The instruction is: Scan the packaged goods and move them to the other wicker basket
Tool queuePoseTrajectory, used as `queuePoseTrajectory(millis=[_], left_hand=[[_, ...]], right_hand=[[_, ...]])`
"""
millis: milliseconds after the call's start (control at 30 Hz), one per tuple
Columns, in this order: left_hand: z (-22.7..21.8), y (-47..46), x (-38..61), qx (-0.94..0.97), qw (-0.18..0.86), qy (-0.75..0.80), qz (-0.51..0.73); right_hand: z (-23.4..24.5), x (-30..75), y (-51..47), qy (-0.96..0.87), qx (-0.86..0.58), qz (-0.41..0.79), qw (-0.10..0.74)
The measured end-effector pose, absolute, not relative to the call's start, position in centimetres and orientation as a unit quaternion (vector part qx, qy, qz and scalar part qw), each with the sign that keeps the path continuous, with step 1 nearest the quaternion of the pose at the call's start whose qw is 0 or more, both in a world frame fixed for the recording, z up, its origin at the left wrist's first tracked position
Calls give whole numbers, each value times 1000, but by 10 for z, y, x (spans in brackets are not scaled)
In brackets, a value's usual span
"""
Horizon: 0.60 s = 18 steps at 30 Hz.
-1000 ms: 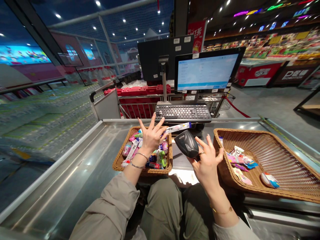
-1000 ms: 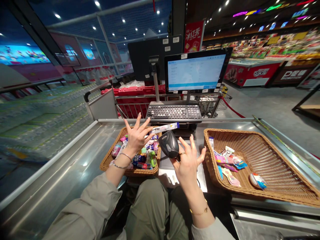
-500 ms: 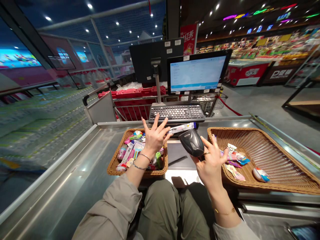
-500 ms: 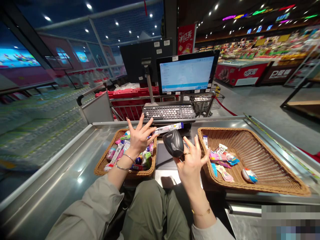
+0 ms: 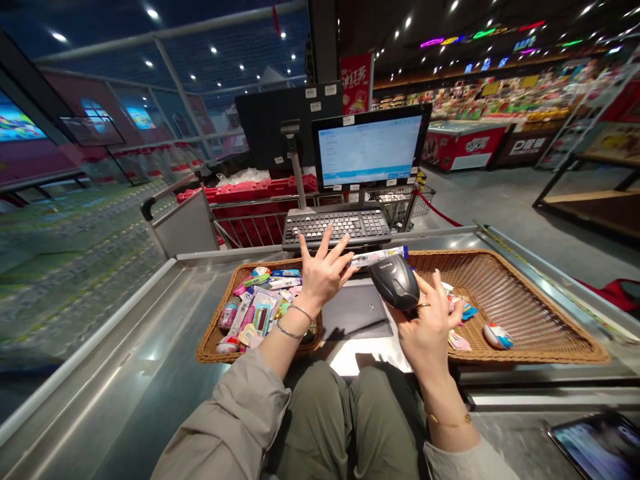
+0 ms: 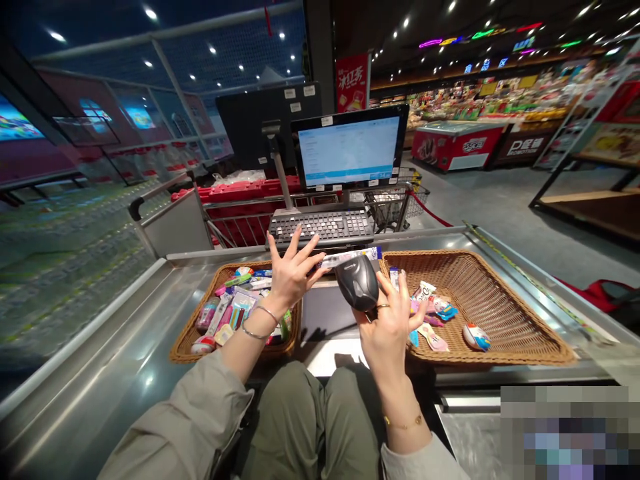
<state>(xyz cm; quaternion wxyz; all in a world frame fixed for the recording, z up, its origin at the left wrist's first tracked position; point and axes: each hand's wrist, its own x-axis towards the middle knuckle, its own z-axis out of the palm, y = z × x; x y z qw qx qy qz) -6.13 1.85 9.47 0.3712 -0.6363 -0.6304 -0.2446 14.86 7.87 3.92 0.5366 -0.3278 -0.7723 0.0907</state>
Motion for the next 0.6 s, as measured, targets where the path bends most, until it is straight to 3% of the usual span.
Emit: queuePoseTrajectory(millis=[600], left_hand=[[85,84,-4,-698,338,-579,-252]], right_hand=[[36,180,95,-714,-427,78,549]])
